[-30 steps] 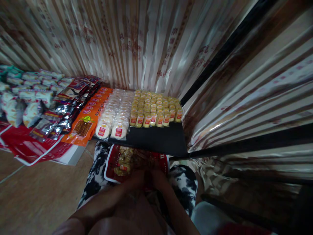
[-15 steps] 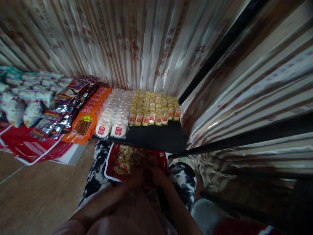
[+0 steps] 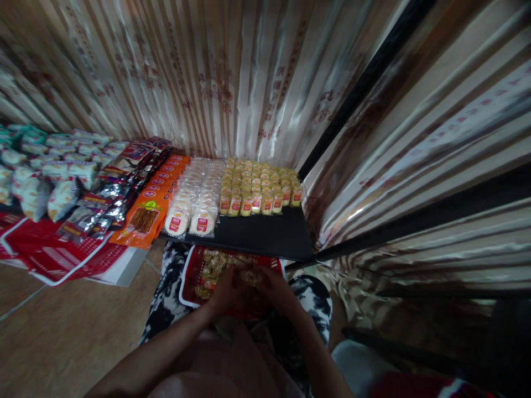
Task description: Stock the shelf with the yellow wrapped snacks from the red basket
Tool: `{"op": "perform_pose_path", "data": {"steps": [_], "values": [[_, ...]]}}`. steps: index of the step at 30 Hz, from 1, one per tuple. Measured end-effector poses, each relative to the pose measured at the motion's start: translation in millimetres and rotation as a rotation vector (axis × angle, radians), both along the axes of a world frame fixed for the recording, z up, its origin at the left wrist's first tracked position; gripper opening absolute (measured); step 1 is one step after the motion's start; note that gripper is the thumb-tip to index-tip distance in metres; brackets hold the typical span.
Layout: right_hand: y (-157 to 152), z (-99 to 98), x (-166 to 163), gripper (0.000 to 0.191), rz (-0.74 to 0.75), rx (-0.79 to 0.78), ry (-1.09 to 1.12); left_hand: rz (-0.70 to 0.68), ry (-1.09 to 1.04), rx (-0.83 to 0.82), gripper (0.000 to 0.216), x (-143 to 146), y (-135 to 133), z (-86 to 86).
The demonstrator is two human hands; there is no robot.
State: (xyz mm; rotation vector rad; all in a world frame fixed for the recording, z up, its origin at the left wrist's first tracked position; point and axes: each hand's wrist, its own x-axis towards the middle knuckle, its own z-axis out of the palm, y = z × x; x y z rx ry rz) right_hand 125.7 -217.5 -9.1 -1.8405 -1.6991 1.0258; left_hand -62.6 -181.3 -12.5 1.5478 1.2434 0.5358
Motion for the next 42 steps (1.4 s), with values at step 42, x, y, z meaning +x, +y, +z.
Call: {"op": "perform_pose_path", "data": {"steps": [42], "values": [[37.3,65.5,26.2,0.051,-0.629,0.264,0.721,0.101,-0.607,-0.553,0.044,78.3,41.8,69.9]]}}
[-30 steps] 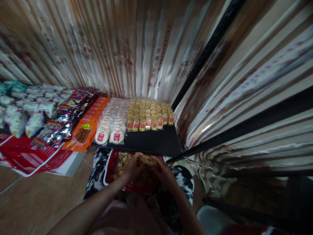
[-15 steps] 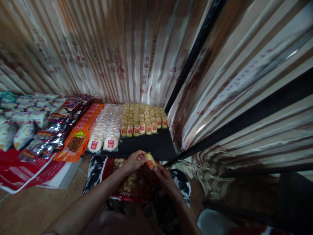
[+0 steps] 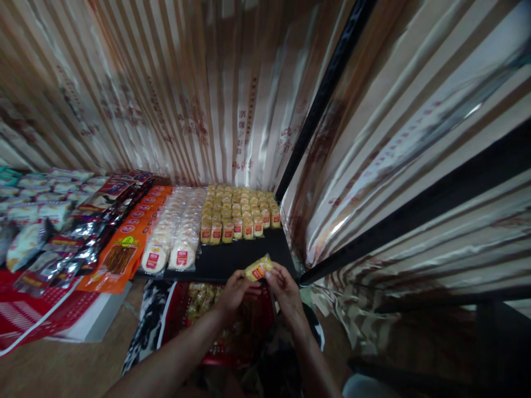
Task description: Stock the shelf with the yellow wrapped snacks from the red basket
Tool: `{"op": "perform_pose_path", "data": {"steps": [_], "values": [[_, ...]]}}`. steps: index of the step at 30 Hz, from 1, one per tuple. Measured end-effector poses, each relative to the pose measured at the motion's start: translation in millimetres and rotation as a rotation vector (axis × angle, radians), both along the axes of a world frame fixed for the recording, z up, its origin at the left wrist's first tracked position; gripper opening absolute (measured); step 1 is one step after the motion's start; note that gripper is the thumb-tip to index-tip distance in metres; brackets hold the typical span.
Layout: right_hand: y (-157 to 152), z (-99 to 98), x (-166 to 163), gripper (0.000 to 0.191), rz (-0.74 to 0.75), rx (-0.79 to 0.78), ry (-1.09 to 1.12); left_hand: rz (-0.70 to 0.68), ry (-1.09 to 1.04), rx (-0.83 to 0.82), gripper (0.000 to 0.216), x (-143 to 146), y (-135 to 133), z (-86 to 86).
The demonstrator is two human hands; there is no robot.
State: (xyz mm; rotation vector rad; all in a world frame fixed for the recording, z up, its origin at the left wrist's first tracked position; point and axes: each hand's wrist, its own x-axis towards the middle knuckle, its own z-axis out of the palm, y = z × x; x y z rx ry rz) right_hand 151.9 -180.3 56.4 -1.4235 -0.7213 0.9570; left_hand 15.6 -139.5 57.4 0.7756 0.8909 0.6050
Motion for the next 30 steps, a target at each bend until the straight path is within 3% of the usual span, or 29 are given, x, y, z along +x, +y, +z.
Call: {"op": "perform_pose_path", "data": {"steps": [7,12,16,24,30], "values": [[17.7,-13.0,0.2,0.048,-0.051,0.052,-0.016,0.043,-0.021,0.015,0.053,29.8,2.8,-1.3],[37.4,-21.8,19.3,0.047,-0.136,0.038,-0.120,0.046,0.145,0.072,0.040,46.8,13.8,-4.5],[63.5,-27.1,42.8,0.048,-0.214,0.046,-0.243,0.063,0.260,0.226,0.040,58.5,23.6,2.4],[103.8,-24.7,65.5,0.046,-0.279,0.056,-0.440,-0.083,0.180,0.485,0.038,94.7,57.8,1.9],[120.2,-26.9,69.6,0.035,-0.261,0.030,-0.542,-0.038,0.159,0.453,0.044,112.1,76.5,-4.3]]}}
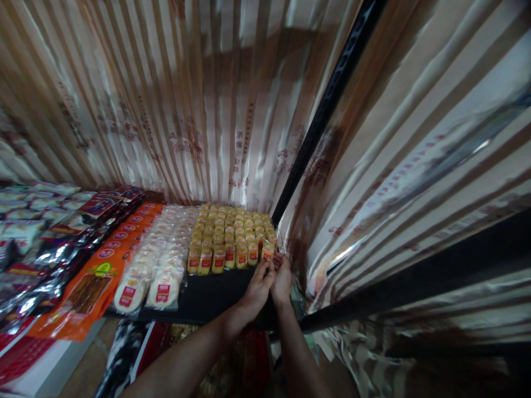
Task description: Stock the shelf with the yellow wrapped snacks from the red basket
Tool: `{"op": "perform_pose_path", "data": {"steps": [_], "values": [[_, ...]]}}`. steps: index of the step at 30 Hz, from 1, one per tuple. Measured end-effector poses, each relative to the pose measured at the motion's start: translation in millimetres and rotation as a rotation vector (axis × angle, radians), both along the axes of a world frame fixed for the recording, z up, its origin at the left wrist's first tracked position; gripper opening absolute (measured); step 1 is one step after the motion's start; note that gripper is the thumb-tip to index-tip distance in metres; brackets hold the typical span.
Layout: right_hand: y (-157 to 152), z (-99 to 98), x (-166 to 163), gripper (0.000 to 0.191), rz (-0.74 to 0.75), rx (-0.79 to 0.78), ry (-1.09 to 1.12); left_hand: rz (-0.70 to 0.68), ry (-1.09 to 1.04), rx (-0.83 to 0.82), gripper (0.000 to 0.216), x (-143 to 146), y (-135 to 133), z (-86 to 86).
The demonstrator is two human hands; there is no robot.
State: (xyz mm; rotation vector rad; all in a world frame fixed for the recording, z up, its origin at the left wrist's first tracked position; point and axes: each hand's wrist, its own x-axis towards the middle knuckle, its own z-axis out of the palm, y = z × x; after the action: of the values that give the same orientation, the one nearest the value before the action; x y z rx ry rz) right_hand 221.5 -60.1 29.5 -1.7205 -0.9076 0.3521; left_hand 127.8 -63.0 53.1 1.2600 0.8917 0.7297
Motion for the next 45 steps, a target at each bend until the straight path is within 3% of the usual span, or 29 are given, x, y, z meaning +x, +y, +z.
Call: {"op": "perform_pose_path", "data": {"steps": [12,16,19,22,27,32,37,45], "values": [[5.0,-1.4,1.6,0.033,-0.028,-0.032,-0.069,0.004,-0.077,-0.163,0.049,-4.6,10.0,-7.9],[9.1,-6.8,1.9,0.034,-0.055,-0.045,-0.232,0.007,-0.080,-0.173,0.049,-6.9,10.4,-10.1],[9.6,-10.2,-1.7,0.035,-0.127,-0.047,-0.360,0.027,-0.073,-0.161,0.050,-7.1,10.4,-14.2],[8.6,-11.6,-5.2,0.036,-0.156,-0.065,-0.332,0.040,-0.066,-0.130,0.047,-6.9,10.6,-16.9],[6.4,-13.6,-5.1,0.029,-0.086,-0.059,-0.338,0.025,-0.120,-0.056,0.041,-7.3,11.2,-16.4],[5.9,-17.7,-2.4,0.023,-0.048,-0.016,-0.365,0.022,-0.114,-0.088,0.042,-5.7,12.3,-16.1],[5.8,-20.2,0.9,0.025,-0.013,0.027,-0.333,0.028,-0.089,-0.087,0.036,-3.3,10.8,-16.5],[-11.1,-17.0,-8.0,0.036,-0.020,0.056,-0.398,0.047,-0.045,0.075,0.020,-11.3,-3.7,-17.6]]}}
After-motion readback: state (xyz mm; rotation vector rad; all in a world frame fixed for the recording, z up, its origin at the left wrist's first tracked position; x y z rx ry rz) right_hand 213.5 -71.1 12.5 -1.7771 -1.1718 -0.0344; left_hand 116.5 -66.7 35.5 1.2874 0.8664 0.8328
